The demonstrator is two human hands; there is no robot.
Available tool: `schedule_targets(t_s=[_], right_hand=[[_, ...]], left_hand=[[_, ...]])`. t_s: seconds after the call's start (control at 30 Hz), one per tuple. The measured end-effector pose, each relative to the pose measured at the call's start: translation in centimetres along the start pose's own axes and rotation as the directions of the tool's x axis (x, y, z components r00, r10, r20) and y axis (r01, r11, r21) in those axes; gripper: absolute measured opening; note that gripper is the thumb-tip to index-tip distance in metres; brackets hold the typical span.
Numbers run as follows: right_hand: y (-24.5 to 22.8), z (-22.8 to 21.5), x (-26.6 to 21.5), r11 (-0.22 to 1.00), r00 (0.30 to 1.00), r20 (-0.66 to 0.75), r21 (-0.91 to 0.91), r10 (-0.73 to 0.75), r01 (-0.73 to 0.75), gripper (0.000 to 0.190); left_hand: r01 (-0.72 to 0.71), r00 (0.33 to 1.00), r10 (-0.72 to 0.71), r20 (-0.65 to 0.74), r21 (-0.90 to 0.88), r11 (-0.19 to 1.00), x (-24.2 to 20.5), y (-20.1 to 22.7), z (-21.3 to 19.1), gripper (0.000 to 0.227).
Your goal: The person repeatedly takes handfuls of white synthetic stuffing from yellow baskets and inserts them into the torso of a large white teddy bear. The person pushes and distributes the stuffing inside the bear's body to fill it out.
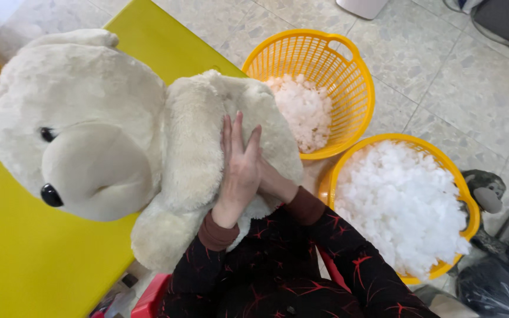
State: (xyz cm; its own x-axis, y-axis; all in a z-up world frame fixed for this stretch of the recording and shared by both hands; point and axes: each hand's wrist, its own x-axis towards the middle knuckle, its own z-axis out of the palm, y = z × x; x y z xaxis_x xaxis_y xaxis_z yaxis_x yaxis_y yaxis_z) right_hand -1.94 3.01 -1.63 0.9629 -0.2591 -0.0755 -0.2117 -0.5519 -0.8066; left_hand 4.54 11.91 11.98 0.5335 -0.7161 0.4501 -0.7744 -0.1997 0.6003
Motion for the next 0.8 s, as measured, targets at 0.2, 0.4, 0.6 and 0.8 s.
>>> schedule_targets(t_s=[0.2, 0.4, 0.6, 0.8], right_hand=[[0.4, 3.9, 3.3, 0.915, 0.985, -0.083, 0.364, -0.153, 0.173, 0.046], [-1.5, -0.2, 1.8, 0.881, 0.967, -0.158, 0.401, -0.202, 0.249, 0.065], [-4.4, -2.7, 3.1, 0.988, 0.897, -0.443, -0.140, -0.011, -0.057, 0.022], [-3.7, -2.8, 4.4, 0.963, 0.861, -0.453, 0.232, 0.230, -0.135, 0.018]], left_hand=[[0.011, 0.999, -0.015, -0.036, -0.109, 0.994, -0.7, -0.6, 0.8, 0.049], [-0.049, 0.998, 0.057, 0.032, -0.193, 0.980, -0.3, -1.0, -1.2, 0.046], [-0.112, 0.994, 0.112, -0.009, -0.062, 0.992, 0.7, -2.1, -5.4, 0.031], [-0.230, 0.965, 0.220, 0.142, 0.058, 0.971, 1.9, -3.7, -8.8, 0.030]])
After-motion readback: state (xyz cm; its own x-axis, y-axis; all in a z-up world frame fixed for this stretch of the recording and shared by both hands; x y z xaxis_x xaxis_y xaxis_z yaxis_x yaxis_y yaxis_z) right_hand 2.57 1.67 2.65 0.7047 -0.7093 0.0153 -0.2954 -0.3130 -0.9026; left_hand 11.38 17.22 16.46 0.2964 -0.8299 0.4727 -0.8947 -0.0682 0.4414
